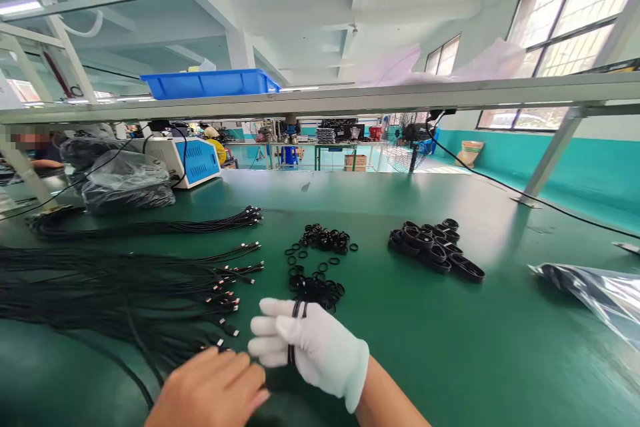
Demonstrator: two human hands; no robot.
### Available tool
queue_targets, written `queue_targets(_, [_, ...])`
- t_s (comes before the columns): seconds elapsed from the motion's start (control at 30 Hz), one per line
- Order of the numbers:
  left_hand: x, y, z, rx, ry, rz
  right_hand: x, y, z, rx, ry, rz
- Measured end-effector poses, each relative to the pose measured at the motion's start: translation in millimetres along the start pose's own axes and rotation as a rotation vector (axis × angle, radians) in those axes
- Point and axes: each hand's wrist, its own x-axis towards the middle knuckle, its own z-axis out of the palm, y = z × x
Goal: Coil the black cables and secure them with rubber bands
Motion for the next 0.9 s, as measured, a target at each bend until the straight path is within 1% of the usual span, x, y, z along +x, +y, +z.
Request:
queue_targets(0.03, [12,-6,-12,-0.102,-0.063,-0.070,-2,5,-1,-0.028,-0.048,0.078])
queue_targets(0.07, [23,-13,-21,-0.235,-0.155,-0.165,-4,9,-2,-0.042,-0.104,0.157])
queue_targets(0.13, [41,-27,-31,-0.589,-0.339,-0.347,-7,15,-3,-0.038,-0.211,0.293])
queue_targets(0.17, [46,-32,-29,-0.763,-0.405,-0.412,-9,17,-3,-0.037,-0.236,0.328])
queue_targets(0.2, [48,-35,-24,-0.906,-0.438,-0.455,-10,18,-2,-0.038,-0.242,0.335])
queue_targets(0.23, [48,-37,-15,-0.994,-0.433,-0.479,-10,18,-1,-0.031,-0.229,0.319])
queue_targets(0.27, [44,-38,-5,-1.006,-0.399,-0.480,-10,18,1,-0.009,-0.204,0.285])
queue_targets(0.33, [30,-37,17,-0.871,-0.300,-0.456,-9,15,6,0.095,-0.146,0.188])
queue_targets(0.43, [-1,-33,39,-0.535,-0.202,-0.405,-5,6,12,0.224,-0.091,0.039])
queue_targets(0.5, [-18,-27,43,-0.307,-0.132,-0.314,-2,-1,14,0.232,-0.081,-0.033])
queue_targets(0.53, [-24,-22,43,-0.193,-0.085,-0.242,0,-4,14,0.222,-0.068,-0.064])
queue_targets(0.6, [-28,-9,40,-0.033,0.003,-0.114,1,-7,11,0.183,-0.013,-0.096])
queue_targets(0.63, [-26,-2,38,0.014,0.033,-0.079,2,-6,10,0.147,0.038,-0.100])
queue_targets(0.73, [-14,12,29,0.073,0.070,-0.072,1,1,6,0.004,0.230,-0.053])
queue_targets(0.77, [-9,12,25,0.062,0.062,-0.076,1,4,5,-0.042,0.277,-0.013])
queue_targets(0.8, [-4,11,18,0.038,0.040,-0.080,0,7,4,-0.081,0.289,0.032])
queue_targets(0.83, [1,7,10,-0.001,0.004,-0.084,-1,9,4,-0.115,0.260,0.081])
queue_targets(0.9, [11,-4,-8,-0.124,-0.119,-0.113,-3,14,5,-0.153,0.103,0.179])
